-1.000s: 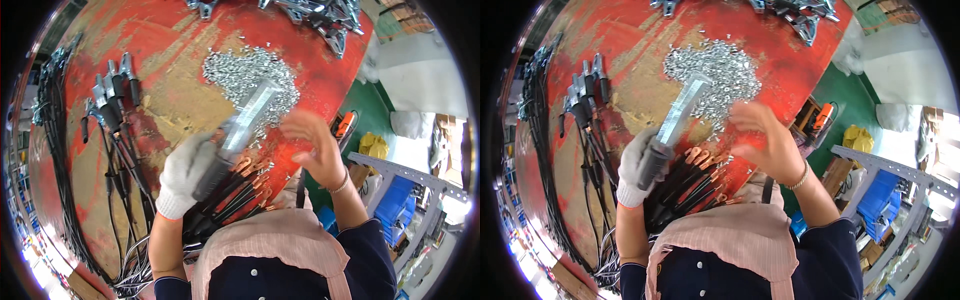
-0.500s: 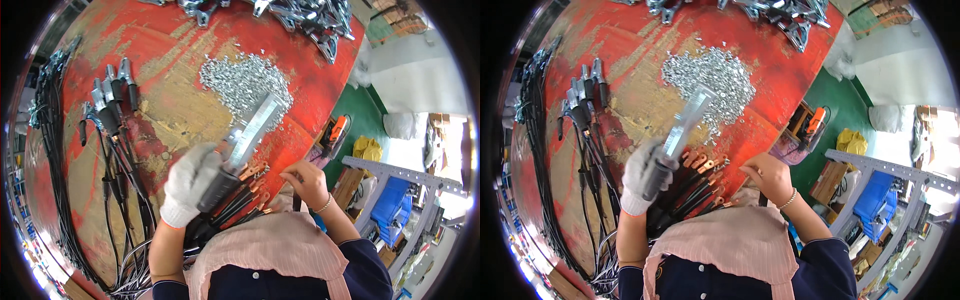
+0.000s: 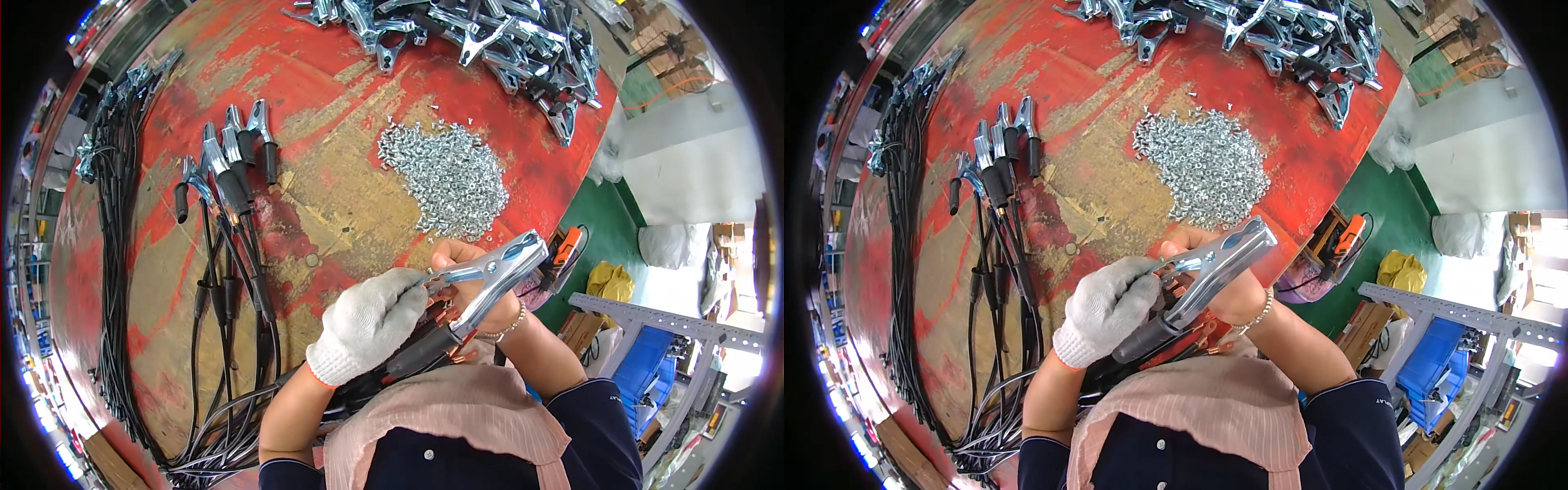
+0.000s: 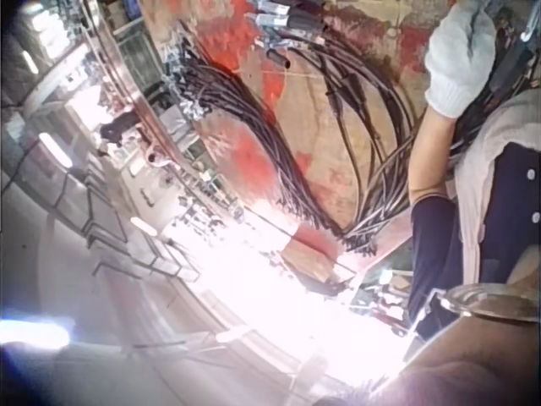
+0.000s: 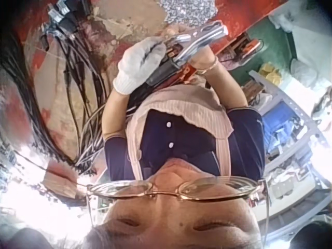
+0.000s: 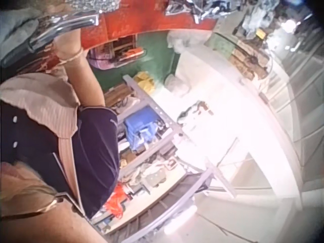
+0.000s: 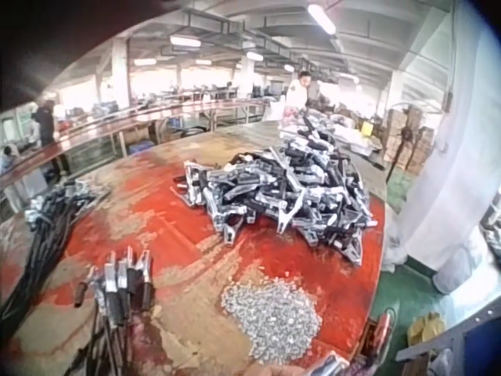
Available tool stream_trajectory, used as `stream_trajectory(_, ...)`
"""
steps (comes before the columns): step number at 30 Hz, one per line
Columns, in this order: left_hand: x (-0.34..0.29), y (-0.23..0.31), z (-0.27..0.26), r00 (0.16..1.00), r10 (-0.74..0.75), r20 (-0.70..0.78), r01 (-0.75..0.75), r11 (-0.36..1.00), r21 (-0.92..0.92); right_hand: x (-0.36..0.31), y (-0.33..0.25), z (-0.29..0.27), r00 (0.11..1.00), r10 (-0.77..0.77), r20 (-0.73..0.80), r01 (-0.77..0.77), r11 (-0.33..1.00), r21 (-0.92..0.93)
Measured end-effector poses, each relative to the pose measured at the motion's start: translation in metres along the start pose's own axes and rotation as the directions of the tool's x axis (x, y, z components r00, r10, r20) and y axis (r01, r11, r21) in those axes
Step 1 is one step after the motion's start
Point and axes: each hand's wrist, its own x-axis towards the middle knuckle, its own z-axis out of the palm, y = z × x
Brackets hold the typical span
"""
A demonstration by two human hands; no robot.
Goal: The person is assembling jumper cables by attaching metal clamps to the ends of heavy-duty wires.
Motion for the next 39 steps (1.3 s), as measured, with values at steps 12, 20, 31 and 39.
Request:
stream_trajectory(12,0.006,0.002,0.014,0.881,0.474,0.011,-0.312,0.563,0.766,-0.026,-0.006,-0.007,0.966,0.109,-0.234,-0.171,0.949,-0.265)
stream_trajectory(20,0.013,-0.023,-0.008,0.952,-0.212,-0.219,0.097,0.892,-0.441,-0.035,-0.038,-0.066,0.796,-0.605,-0.023,0.061,0.118,-0.991)
stream_trajectory(31,0.011,-0.011,-0.005,0.929,-0.342,-0.144,0.160,0.717,-0.679,-0.017,-0.038,-0.085,0.748,-0.640,0.176,0.053,-0.206,-0.977)
stream_trajectory(39,0.006,-0.013,0.003,0.972,-0.180,-0.154,0.114,0.926,-0.359,0.001,-0.038,0.020,0.641,-0.668,0.377,0.480,-0.035,-0.877)
